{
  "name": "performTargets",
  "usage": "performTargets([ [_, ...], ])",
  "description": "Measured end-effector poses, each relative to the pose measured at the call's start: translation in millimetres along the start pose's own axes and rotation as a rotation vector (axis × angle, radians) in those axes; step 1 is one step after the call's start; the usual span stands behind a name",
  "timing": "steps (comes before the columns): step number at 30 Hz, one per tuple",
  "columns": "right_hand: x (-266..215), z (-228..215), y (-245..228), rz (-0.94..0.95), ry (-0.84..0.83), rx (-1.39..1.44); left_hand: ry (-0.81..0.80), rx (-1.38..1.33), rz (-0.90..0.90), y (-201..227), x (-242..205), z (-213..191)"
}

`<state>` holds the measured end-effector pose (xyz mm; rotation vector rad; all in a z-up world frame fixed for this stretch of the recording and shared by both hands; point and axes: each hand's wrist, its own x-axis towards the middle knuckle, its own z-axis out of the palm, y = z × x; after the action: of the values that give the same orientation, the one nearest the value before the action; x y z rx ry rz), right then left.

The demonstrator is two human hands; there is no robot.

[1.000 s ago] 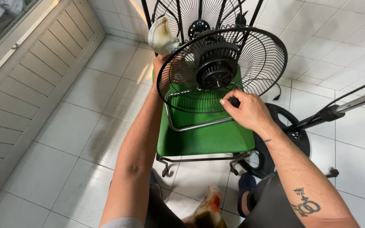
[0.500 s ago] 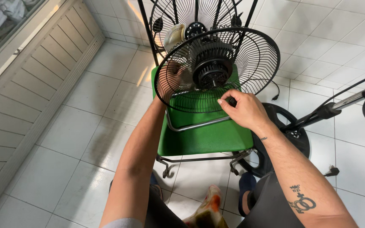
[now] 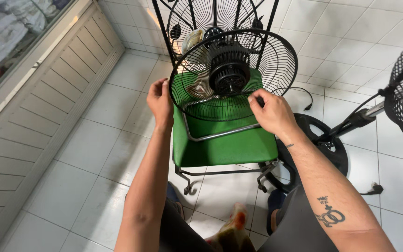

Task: The person disassembles a standing electric fan by removing the front grille, fan blades, and rear grille. They then reassemble the fan by reversing the steps. The person also disassembles a smaller table fan by removing its grille and blades.

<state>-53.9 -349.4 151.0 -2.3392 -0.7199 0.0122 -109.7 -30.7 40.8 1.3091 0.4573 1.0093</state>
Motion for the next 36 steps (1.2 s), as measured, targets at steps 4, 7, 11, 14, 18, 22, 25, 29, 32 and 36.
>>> performTargets([
  [4, -1.7, -7.4, 1.6, -0.005, 0.074, 0.135, 0.070, -0.135, 0.069, 32.9, -29.0, -10.1],
  [7, -4.6, -15.0, 2.2, -0.023, 0.137, 0.148, 0.109, -0.118, 0.222, 61.7, -61.7, -5.5],
  [11, -10.7, -22.8, 3.5, -0.029, 0.176, 0.415, 0.125, 0.158, 0.465, 94.0, -113.4, 5.6],
  [14, -20.0, -29.2, 6.7, -0.004, 0.126, 0.782, -0.032, 0.274, 0.511, 112.1, -142.6, 16.8],
  [18, -44.6, -37.6, 15.3, 0.056, 0.017, 1.037, -0.090, 0.332, 0.623, 123.9, -156.1, 29.0],
  [22, -55.1, -46.8, 19.8, 0.032, 0.007, 1.195, 0.102, 0.415, 0.603, 118.6, -131.1, 27.5],
  [25, -55.6, -51.1, 23.6, 0.018, 0.009, 1.338, -0.131, 0.030, 0.294, 96.0, -102.5, 17.9],
  [29, -51.6, -49.1, 33.0, 0.029, -0.024, 1.406, -0.287, -0.093, 0.024, 50.6, -95.1, 14.9],
  [32, -48.1, -41.9, 40.2, 0.096, 0.001, 1.438, -0.222, -0.058, -0.025, 29.9, -98.4, 14.8],
  [36, -44.5, -36.1, 45.8, 0.167, 0.044, 1.459, -0.194, -0.053, -0.022, 29.2, -104.4, 14.0],
])
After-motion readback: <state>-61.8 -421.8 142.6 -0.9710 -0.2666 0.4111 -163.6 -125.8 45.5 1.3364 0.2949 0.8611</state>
